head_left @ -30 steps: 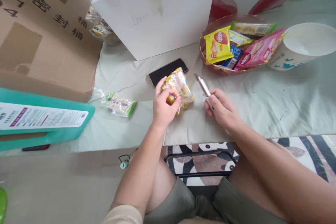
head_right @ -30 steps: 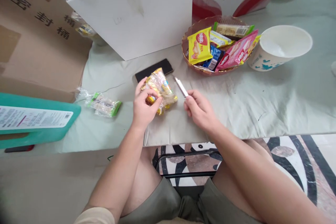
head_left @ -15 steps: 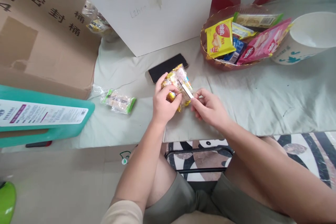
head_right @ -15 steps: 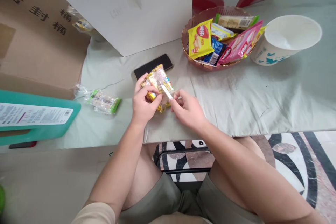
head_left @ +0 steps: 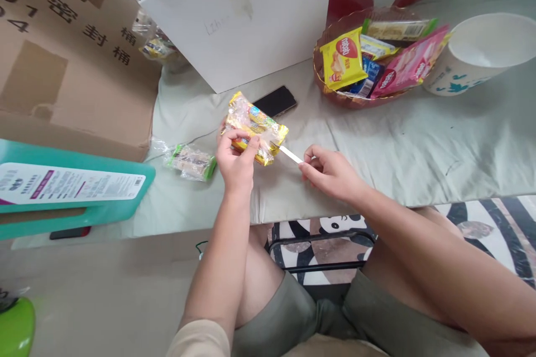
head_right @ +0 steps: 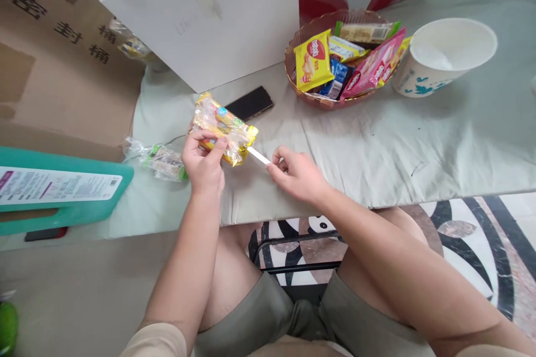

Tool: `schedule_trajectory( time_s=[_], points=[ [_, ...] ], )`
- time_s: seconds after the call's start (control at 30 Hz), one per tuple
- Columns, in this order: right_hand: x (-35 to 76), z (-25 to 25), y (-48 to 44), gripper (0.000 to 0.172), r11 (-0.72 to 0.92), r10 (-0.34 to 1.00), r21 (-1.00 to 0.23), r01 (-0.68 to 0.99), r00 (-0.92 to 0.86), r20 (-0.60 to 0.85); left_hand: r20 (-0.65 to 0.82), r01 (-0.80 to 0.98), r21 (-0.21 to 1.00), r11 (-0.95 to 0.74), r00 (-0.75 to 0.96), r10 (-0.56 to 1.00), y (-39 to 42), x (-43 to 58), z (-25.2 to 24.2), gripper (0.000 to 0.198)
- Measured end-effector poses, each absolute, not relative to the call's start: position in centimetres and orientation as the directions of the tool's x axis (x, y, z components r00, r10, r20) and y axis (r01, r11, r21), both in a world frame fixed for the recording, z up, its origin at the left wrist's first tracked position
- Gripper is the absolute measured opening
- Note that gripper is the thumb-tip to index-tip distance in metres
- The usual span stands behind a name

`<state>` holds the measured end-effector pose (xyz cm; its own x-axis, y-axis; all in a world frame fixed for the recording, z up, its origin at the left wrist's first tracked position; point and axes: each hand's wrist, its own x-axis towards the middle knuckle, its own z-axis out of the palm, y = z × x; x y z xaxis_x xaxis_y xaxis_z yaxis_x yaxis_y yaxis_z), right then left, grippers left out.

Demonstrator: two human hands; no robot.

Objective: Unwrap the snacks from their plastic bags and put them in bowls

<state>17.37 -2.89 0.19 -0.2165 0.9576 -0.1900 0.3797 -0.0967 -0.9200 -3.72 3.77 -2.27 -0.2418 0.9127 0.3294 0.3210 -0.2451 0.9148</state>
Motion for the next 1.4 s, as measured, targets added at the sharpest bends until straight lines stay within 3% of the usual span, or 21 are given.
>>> schedule_trajectory(
  time_s=[0.1,0.23,0.37,0.53,0.63,0.73,0.83,1.03,1.23,1.3,1.4],
  points=[
    [18.4,-0.1,-2.6,0.018,0.01,0.976,-0.877,0.48,-0.198,-0.097,0.306,0.269,0.938,-0.221,-0.336,0.891,4.0,-4.1,-2.7,0.029],
    [20.4,-1.3,-1.9,0.017,0.12,0.99,-0.745,0.657,-0.02,0.143,0.353,0.375,0.9,-0.224,-0.323,0.878,3.4,-3.6,-3.0,0.024],
    [22.5,-2.4,-1.0,0.016,0.095,0.949,-0.601,0.794,0.111,0.296,0.443,0.47,0.826,-0.312,-0.198,0.874,2.1,-2.0,-2.2,0.022],
    [23.3,-3.0,-0.5,0.019,0.006,0.933,-0.513,0.858,0.18,0.313,0.547,0.524,0.724,-0.448,-0.041,0.836,1.2,-0.8,-1.0,0.014],
    [22.7,-2.6,-0.3,0.018,0.064,0.93,-0.605,0.794,0.173,0.325,0.557,0.565,0.667,-0.485,0.054,0.829,1.1,-0.8,-0.9,0.011],
    [21.4,-1.9,-0.5,0.026,0.192,0.955,-0.795,0.576,0.077,0.287,0.521,0.57,0.634,-0.523,0.185,0.833,0.9,-0.6,-0.9,0.013],
    [20.0,-1.4,-0.7,0.036,0.235,0.969,-0.888,0.396,-0.022,0.246,0.458,0.57,0.616,-0.544,0.303,0.836,0.5,-0.3,-0.8,0.014],
    [19.2,-1.5,-0.7,0.036,0.155,0.988,-0.957,0.245,-0.048,0.148,0.436,0.558,0.628,-0.542,0.325,0.839,0.1,-0.1,-0.7,0.013],
    [19.3,-1.3,-0.8,0.032,0.128,0.992,-0.971,0.202,-0.039,0.123,0.454,0.522,0.635,-0.57,0.345,0.822,0.3,-0.1,-0.8,0.014],
    [19.4,-1.3,-0.8,0.031,0.122,0.992,-0.976,0.181,-0.029,0.119,0.434,0.511,0.66,-0.552,0.34,0.834,0.4,-0.2,-1.1,0.022],
    [19.4,-1.4,-0.7,0.034,0.093,0.996,-0.98,0.174,-0.015,0.091,0.379,0.447,0.758,-0.475,0.291,0.878,0.6,-0.5,-1.8,0.051]
  ],
)
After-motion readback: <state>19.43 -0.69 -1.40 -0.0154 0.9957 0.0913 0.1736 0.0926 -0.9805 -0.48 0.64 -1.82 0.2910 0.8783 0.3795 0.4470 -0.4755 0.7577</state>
